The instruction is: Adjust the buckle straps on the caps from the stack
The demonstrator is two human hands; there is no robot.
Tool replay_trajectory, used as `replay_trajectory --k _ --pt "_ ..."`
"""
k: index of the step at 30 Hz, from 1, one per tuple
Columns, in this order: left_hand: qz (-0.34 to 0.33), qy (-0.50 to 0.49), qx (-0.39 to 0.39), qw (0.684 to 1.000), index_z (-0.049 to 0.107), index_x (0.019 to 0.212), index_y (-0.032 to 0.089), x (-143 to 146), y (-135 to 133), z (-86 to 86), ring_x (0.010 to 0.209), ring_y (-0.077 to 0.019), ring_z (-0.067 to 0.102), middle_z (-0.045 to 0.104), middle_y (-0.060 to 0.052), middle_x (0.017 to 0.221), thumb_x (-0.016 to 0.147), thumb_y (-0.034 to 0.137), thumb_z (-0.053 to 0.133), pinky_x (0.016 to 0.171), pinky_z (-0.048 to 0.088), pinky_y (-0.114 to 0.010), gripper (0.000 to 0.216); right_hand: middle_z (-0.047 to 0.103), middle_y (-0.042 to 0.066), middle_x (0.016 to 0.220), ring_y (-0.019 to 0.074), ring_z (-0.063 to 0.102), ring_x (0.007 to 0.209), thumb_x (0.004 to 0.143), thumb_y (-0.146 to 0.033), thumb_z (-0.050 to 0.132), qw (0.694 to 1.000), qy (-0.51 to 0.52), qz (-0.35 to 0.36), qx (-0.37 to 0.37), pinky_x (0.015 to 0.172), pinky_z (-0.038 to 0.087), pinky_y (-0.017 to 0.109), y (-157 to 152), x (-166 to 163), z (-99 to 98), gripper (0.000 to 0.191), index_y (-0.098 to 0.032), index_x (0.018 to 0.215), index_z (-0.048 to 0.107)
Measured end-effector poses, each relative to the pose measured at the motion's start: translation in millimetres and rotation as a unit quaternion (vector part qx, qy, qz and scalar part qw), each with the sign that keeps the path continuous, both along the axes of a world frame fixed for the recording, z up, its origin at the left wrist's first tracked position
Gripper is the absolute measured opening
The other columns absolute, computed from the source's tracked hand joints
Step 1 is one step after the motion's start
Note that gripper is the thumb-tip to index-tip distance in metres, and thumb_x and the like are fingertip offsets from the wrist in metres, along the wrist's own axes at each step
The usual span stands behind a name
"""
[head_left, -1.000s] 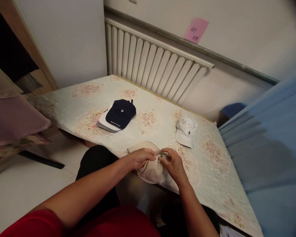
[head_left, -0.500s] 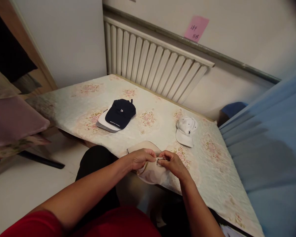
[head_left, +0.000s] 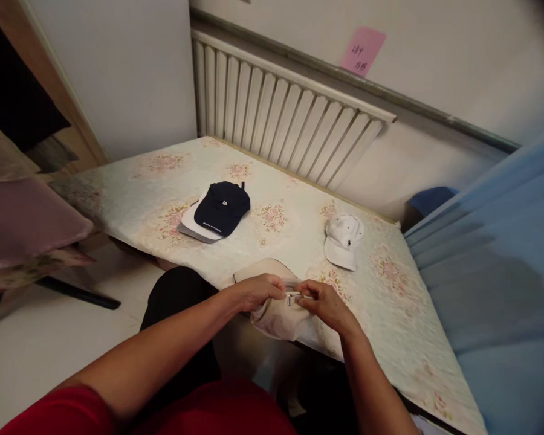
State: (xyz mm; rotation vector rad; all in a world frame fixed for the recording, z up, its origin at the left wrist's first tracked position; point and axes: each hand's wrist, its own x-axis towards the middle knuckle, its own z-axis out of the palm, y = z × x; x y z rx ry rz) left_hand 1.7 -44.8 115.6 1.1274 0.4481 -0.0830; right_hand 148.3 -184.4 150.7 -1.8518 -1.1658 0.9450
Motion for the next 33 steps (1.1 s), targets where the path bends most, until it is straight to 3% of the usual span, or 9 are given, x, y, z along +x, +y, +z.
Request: replay_trajectory --k 3,7,12,16,25,33 --pt "0.015 -0.009 0.064 0.998 0.05 0.071 0.017 2 -2 -4.8 0.051 -0.0081 0.04 0.048 0.006 0.057 0.057 0.019 0.059 0.05 0.027 -0.021 0.016 0.042 -0.008 0.055 0.0079 0.037 0.05 0.068 -0.018 0.058 1.0 0.022 -0.021 -0.001 0.049 0.027 0.023 -2 2 1.5 0.014 -0.019 0.081 0.063" --pt "0.017 -0.037 0.087 0.995 0.051 0.072 0.017 2 -5 -7.3 0.055 -0.0071 0.038 0.047 0.006 0.061 0.06 0.017 0.059 0.052 0.024 -0.02 0.014 0.042 -0.009 0.053 0.0076 0.036 0.047 0.069 -0.019 0.057 0.998 0.047 -0.045 0.005 0.047 0.026 0.023 -3 4 7.7 0.015 -0.019 0.082 0.062" --pt "-0.039 -0.073 0.042 0.996 0.057 0.079 0.015 -1 -7 0.2 0.059 -0.0082 0.042 0.052 0.004 0.067 0.07 0.032 0.065 0.057 0.029 -0.021 0.02 0.048 -0.006 0.055 0.0075 0.037 0.048 0.071 -0.022 0.057 0.999 0.02 -0.037 0.007 0.047 0.025 0.022 -4 5 12.0 0.004 -0.019 0.072 0.06" --pt "-0.055 -0.067 0.033 0.996 0.06 0.075 0.014 0 -10 9.4 0.061 -0.0089 0.045 0.055 0.003 0.068 0.07 0.037 0.069 0.06 0.03 -0.021 0.025 0.049 -0.006 0.057 0.008 0.038 0.051 0.075 -0.023 0.055 1.0 -0.018 -0.018 0.015 0.049 0.026 0.023 -4 3 14.2 0.008 -0.019 0.071 0.061" --pt "-0.046 -0.06 -0.057 0.995 0.063 0.074 0.014 3 -12 5.4 0.064 -0.0112 0.052 0.061 0.001 0.068 0.063 0.028 0.074 0.065 0.036 -0.024 0.021 0.067 0.001 0.086 0.0169 0.059 0.085 0.073 -0.02 0.066 0.99 -0.114 0.038 0.08 0.079 0.042 0.03 -8 -11 20.3 0.012 -0.024 0.082 0.071" --pt "-0.109 -0.044 -0.13 0.984 0.068 0.088 0.014 0 -6 6.5 0.07 -0.0146 0.059 0.066 -0.002 0.077 0.061 0.016 0.071 0.074 0.041 -0.029 0.027 0.068 0.001 0.087 0.0169 0.06 0.085 0.073 -0.015 0.06 0.996 -0.049 0.032 0.066 0.08 0.042 0.03 -10 -13 11.3 0.017 -0.024 0.084 0.07"
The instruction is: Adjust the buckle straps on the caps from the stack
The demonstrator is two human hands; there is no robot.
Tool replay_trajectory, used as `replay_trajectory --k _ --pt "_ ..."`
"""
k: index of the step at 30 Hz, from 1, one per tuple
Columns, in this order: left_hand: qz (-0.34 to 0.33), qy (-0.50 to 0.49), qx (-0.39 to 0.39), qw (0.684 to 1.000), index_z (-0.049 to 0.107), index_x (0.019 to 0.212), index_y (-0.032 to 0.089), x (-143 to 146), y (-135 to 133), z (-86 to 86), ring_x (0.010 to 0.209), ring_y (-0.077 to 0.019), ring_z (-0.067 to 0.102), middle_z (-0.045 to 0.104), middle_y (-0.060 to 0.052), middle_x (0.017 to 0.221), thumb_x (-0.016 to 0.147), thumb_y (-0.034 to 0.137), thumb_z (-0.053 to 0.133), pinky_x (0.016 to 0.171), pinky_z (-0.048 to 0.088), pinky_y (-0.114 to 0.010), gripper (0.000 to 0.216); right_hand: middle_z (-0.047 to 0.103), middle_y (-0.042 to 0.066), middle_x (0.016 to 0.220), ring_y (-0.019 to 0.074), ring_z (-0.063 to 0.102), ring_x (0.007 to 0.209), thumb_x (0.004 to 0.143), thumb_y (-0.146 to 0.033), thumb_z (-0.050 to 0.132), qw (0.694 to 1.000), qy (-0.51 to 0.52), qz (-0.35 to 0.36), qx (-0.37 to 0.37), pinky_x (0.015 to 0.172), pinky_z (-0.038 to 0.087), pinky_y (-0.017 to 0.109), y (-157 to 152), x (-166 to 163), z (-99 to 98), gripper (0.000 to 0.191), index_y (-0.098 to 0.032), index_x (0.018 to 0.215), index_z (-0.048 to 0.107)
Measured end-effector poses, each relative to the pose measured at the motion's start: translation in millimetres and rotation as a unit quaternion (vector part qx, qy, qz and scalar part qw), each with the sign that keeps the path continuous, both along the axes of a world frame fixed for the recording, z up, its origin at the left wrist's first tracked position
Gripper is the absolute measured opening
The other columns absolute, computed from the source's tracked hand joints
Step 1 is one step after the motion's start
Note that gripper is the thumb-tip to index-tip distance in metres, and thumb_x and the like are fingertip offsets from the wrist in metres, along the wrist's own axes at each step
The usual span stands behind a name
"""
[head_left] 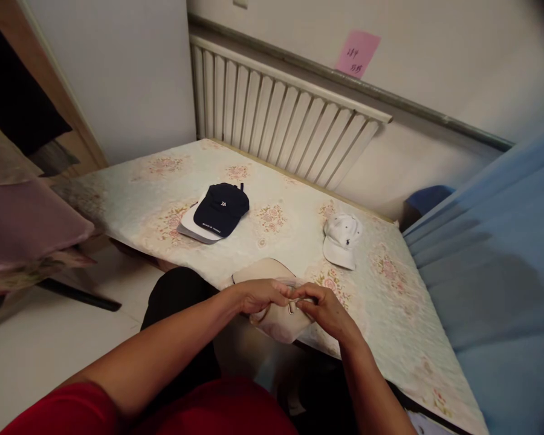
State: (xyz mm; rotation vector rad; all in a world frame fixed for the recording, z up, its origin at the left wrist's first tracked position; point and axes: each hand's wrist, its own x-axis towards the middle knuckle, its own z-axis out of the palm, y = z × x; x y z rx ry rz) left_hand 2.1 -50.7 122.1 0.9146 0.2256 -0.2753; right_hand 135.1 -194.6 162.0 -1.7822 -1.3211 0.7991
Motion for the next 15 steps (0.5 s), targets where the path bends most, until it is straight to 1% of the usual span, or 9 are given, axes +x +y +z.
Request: replay_trajectory --k 4,8,12,15 --pt "-0.01 0.0 -0.027 1.0 0.067 0.091 0.013 1 3 -6.7 0.07 -0.0145 0.059 0.066 -0.003 0.079 0.062 0.016 0.069 0.072 0.042 -0.028 0.029 0.067 -0.001 0.08 0.0155 0.059 0.081 0.073 -0.014 0.058 1.0 0.025 -0.004 -0.004 0.078 0.041 0.028 0 0 -1.0 0.014 -0.022 0.077 0.068" --pt "-0.017 -0.01 -0.064 0.998 0.066 0.093 0.014 1 2 -12.1 0.072 -0.015 0.06 0.066 -0.003 0.082 0.062 0.018 0.069 0.072 0.043 -0.028 0.031 0.066 -0.001 0.08 0.0152 0.058 0.081 0.072 -0.012 0.057 1.0 0.017 0.009 0.004 0.079 0.041 0.028 0 -2 -1.2 0.016 -0.022 0.077 0.068" --pt "-0.008 -0.005 -0.048 0.999 0.067 0.087 0.014 0 0 -9.2 0.071 -0.0149 0.059 0.066 -0.003 0.08 0.061 0.017 0.068 0.072 0.044 -0.027 0.026 0.065 0.0 0.08 0.0156 0.058 0.08 0.07 -0.011 0.056 1.0 -0.003 0.021 0.005 0.078 0.041 0.028 1 -3 -0.8 0.018 -0.022 0.076 0.069" --pt "-0.02 0.019 -0.052 0.998 0.068 0.089 0.013 -1 -1 -6.6 0.073 -0.016 0.06 0.067 -0.004 0.08 0.065 0.019 0.065 0.073 0.045 -0.028 0.025 0.065 0.0 0.079 0.0165 0.058 0.08 0.071 -0.011 0.055 1.0 -0.015 0.024 0.003 0.078 0.041 0.029 2 -5 1.5 0.017 -0.022 0.075 0.068"
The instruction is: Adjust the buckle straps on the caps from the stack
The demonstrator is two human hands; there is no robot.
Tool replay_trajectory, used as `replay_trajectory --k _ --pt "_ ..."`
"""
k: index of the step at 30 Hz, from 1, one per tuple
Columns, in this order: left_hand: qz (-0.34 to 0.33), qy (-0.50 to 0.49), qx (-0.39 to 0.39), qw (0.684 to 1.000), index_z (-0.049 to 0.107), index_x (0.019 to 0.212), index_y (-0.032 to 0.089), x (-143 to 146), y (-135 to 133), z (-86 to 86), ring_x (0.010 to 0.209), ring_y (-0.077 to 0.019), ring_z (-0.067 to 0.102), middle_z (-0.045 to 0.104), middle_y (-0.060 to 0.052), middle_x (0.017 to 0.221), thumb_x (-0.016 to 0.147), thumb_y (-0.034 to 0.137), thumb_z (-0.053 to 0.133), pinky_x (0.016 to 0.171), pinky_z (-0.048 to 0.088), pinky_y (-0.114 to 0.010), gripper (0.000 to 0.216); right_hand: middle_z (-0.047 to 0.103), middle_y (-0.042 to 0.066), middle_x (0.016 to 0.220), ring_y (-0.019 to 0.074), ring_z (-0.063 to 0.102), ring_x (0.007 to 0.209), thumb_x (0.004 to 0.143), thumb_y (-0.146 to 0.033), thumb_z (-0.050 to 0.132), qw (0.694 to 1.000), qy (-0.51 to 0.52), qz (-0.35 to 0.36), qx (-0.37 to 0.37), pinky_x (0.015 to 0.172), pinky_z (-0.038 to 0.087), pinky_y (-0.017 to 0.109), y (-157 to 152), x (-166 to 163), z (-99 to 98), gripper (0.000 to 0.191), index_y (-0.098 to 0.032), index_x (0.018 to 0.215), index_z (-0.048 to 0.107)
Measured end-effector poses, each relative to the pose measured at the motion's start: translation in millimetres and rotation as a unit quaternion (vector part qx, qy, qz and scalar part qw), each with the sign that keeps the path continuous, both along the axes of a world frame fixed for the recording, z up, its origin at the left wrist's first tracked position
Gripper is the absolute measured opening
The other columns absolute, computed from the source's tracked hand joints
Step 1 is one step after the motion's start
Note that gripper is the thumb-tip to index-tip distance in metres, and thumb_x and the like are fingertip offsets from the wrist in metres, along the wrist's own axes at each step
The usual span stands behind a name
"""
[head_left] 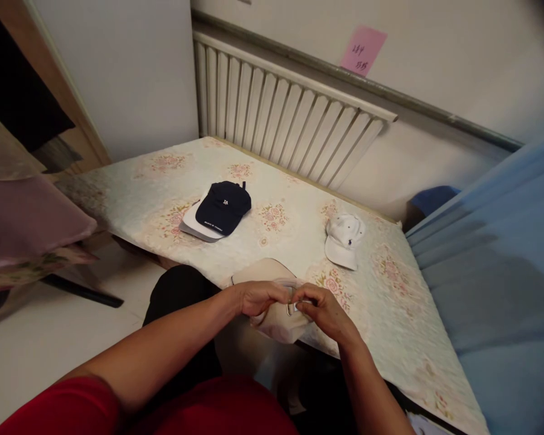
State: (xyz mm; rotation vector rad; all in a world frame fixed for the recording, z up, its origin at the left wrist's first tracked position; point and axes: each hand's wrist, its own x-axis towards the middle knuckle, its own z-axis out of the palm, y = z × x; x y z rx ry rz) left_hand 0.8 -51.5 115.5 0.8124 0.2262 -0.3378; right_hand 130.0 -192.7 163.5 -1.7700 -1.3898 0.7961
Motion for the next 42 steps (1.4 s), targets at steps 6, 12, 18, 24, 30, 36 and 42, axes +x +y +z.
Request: replay_trajectory --k 6,12,18,24,30,36,42 --pt "-0.031 0.062 -0.027 0.997 0.069 0.086 0.014 3 -2 -7.1 0.069 -0.0169 0.06 0.068 -0.004 0.077 0.067 0.024 0.06 0.071 0.045 -0.029 0.023 0.064 0.001 0.079 0.0166 0.057 0.078 0.072 -0.011 0.053 1.0 -0.021 0.003 0.006 0.075 0.041 0.029 1 -7 6.0 0.019 -0.023 0.074 0.068" --pt "-0.005 0.03 -0.042 0.999 0.067 0.097 0.013 2 -4 -6.5 0.071 -0.017 0.06 0.068 -0.006 0.086 0.068 0.024 0.064 0.075 0.045 -0.032 0.031 0.062 0.0 0.078 0.0159 0.057 0.078 0.071 -0.009 0.051 1.0 -0.019 0.0 0.02 0.074 0.041 0.028 0 -4 -0.2 0.021 -0.023 0.074 0.067" --pt "0.059 0.003 0.0 0.998 0.064 0.081 0.013 -3 1 -5.0 0.066 -0.0149 0.058 0.065 -0.003 0.075 0.061 0.02 0.073 0.071 0.043 -0.03 0.023 0.062 0.001 0.078 0.0158 0.056 0.077 0.071 -0.011 0.053 0.999 -0.023 -0.013 0.02 0.073 0.041 0.028 -2 -1 -4.5 0.018 -0.022 0.074 0.067" --pt "0.109 0.022 0.016 0.994 0.061 0.074 0.014 -3 0 -6.4 0.059 -0.0128 0.054 0.06 0.001 0.064 0.057 0.017 0.074 0.066 0.04 -0.028 0.021 0.064 0.001 0.076 0.0171 0.057 0.077 0.074 -0.021 0.058 0.998 -0.05 -0.037 0.017 0.073 0.042 0.029 3 -6 -4.6 0.008 -0.021 0.072 0.065" --pt "0.15 0.027 0.07 0.986 0.059 0.068 0.015 -1 -4 -6.0 0.056 -0.0124 0.051 0.057 0.003 0.058 0.053 0.016 0.072 0.061 0.037 -0.027 0.02 0.063 0.001 0.074 0.0166 0.056 0.074 0.074 -0.022 0.056 0.996 -0.075 -0.058 0.005 0.067 0.042 0.027 4 -8 -10.3 0.008 -0.022 0.07 0.063" --pt "0.176 0.034 0.084 0.98 0.057 0.066 0.016 -1 -6 -4.8 0.054 -0.012 0.05 0.057 0.003 0.056 0.048 0.015 0.069 0.06 0.037 -0.027 0.022 0.063 0.0 0.075 0.0157 0.055 0.073 0.074 -0.022 0.057 0.995 -0.075 -0.062 -0.008 0.067 0.041 0.026 5 -10 -10.5 0.005 -0.021 0.071 0.061" --pt "0.171 0.034 0.062 0.983 0.055 0.066 0.016 -1 -7 -4.7 0.053 -0.0125 0.05 0.057 0.003 0.056 0.048 0.015 0.068 0.06 0.037 -0.028 0.022 0.058 -0.002 0.069 0.0128 0.048 0.062 0.071 -0.02 0.059 0.995 -0.071 -0.074 -0.022 0.06 0.038 0.025 6 -14 -8.9 0.003 -0.021 0.068 0.058"
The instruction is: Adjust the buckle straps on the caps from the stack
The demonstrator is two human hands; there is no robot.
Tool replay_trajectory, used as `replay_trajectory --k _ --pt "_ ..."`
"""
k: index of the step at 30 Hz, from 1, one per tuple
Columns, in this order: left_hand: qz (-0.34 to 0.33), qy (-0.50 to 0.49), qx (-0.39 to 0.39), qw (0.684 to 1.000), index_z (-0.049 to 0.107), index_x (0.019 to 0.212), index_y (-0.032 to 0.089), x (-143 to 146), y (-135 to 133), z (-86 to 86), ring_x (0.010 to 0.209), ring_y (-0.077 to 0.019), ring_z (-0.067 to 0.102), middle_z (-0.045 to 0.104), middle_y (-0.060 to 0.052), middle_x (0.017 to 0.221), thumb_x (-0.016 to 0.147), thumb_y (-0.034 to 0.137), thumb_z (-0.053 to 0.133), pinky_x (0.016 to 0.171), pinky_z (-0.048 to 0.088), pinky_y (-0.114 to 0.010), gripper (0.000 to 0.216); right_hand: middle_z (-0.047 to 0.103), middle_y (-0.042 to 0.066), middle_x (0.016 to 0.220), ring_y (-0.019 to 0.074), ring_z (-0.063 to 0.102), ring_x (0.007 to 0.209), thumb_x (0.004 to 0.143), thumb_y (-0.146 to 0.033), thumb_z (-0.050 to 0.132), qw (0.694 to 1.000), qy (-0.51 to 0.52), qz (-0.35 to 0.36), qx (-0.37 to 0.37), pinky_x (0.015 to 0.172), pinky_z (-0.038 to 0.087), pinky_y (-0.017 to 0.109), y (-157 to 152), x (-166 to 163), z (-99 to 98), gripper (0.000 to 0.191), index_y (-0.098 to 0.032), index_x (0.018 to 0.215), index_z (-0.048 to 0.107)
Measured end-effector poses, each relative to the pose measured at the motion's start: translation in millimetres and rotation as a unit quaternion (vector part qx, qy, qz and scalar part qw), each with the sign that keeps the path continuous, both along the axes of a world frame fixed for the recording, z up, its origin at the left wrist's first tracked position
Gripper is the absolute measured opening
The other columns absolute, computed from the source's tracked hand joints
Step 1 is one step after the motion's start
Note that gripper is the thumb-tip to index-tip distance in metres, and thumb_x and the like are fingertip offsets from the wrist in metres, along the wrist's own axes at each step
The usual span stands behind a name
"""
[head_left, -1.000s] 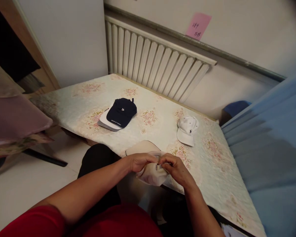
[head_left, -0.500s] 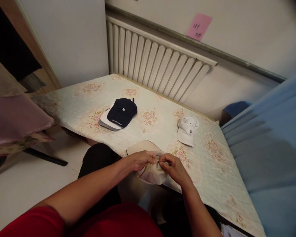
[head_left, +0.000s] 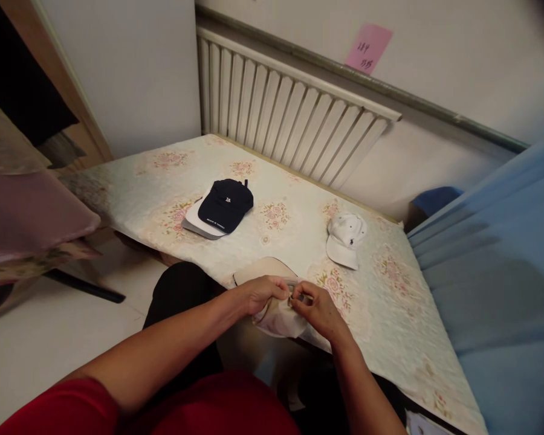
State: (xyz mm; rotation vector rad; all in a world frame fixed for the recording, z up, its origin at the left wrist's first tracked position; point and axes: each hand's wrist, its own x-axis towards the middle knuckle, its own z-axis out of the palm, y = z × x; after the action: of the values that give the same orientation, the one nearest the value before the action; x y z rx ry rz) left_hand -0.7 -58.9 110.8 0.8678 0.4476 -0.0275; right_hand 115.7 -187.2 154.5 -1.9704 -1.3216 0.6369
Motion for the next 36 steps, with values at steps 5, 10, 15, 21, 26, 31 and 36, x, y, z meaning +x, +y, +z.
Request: replay_trajectory --k 5,10,15,21,26,31,36 --pt "0.015 0.012 -0.008 1.0 0.054 0.064 0.016 2 -1 -1.7 0.051 -0.0119 0.049 0.057 0.003 0.055 0.048 0.014 0.066 0.058 0.037 -0.027 0.02 0.055 -0.004 0.063 0.0119 0.046 0.058 0.07 -0.02 0.058 0.999 0.032 -0.001 -0.006 0.056 0.035 0.024 2 1 -1.5 0.004 -0.021 0.067 0.057" --pt "0.036 0.019 0.004 0.999 0.055 0.063 0.016 3 -3 -1.6 0.052 -0.0122 0.049 0.057 0.003 0.054 0.048 0.012 0.061 0.058 0.038 -0.027 0.017 0.054 -0.004 0.061 0.0115 0.045 0.058 0.069 -0.019 0.056 0.999 0.05 0.004 -0.001 0.056 0.035 0.023 3 5 -4.2 0.004 -0.021 0.066 0.056" --pt "0.046 0.023 0.01 0.999 0.053 0.062 0.016 5 -5 -0.7 0.05 -0.0119 0.049 0.055 0.003 0.052 0.049 0.011 0.06 0.056 0.037 -0.026 0.016 0.054 -0.005 0.06 0.0118 0.045 0.057 0.069 -0.019 0.055 0.999 0.048 -0.002 -0.002 0.055 0.034 0.023 4 5 -5.5 0.004 -0.021 0.066 0.056" --pt "0.047 0.023 0.013 0.999 0.052 0.063 0.016 6 -6 1.1 0.049 -0.0113 0.048 0.055 0.004 0.052 0.05 0.01 0.058 0.055 0.037 -0.025 0.016 0.055 -0.004 0.061 0.0129 0.047 0.058 0.069 -0.017 0.052 1.0 0.02 -0.012 0.005 0.056 0.035 0.024 5 3 -8.5 0.007 -0.022 0.068 0.056" --pt "0.051 0.023 0.02 0.998 0.051 0.064 0.017 6 -6 2.0 0.049 -0.0112 0.048 0.054 0.004 0.051 0.051 0.009 0.056 0.054 0.038 -0.025 0.016 0.057 -0.004 0.064 0.0134 0.047 0.06 0.069 -0.016 0.051 0.999 -0.019 -0.016 0.025 0.059 0.035 0.025 5 -2 -12.5 0.009 -0.022 0.072 0.056" --pt "0.052 0.024 0.025 0.998 0.051 0.065 0.016 4 -5 4.4 0.05 -0.0111 0.05 0.055 0.004 0.054 0.051 0.008 0.056 0.054 0.038 -0.024 0.017 0.057 -0.003 0.065 0.0145 0.049 0.063 0.07 -0.018 0.052 0.998 -0.045 -0.035 0.041 0.062 0.035 0.026 7 -5 -15.7 0.006 -0.022 0.072 0.057" --pt "0.052 0.034 0.02 0.998 0.051 0.067 0.016 3 -2 5.4 0.049 -0.0122 0.051 0.055 0.003 0.052 0.052 0.008 0.056 0.052 0.039 -0.024 0.018 0.055 -0.004 0.067 0.0149 0.05 0.064 0.07 -0.026 0.059 0.997 -0.034 -0.067 0.03 0.062 0.036 0.027 6 -1 -21.7 0.013 -0.022 0.083 0.059"
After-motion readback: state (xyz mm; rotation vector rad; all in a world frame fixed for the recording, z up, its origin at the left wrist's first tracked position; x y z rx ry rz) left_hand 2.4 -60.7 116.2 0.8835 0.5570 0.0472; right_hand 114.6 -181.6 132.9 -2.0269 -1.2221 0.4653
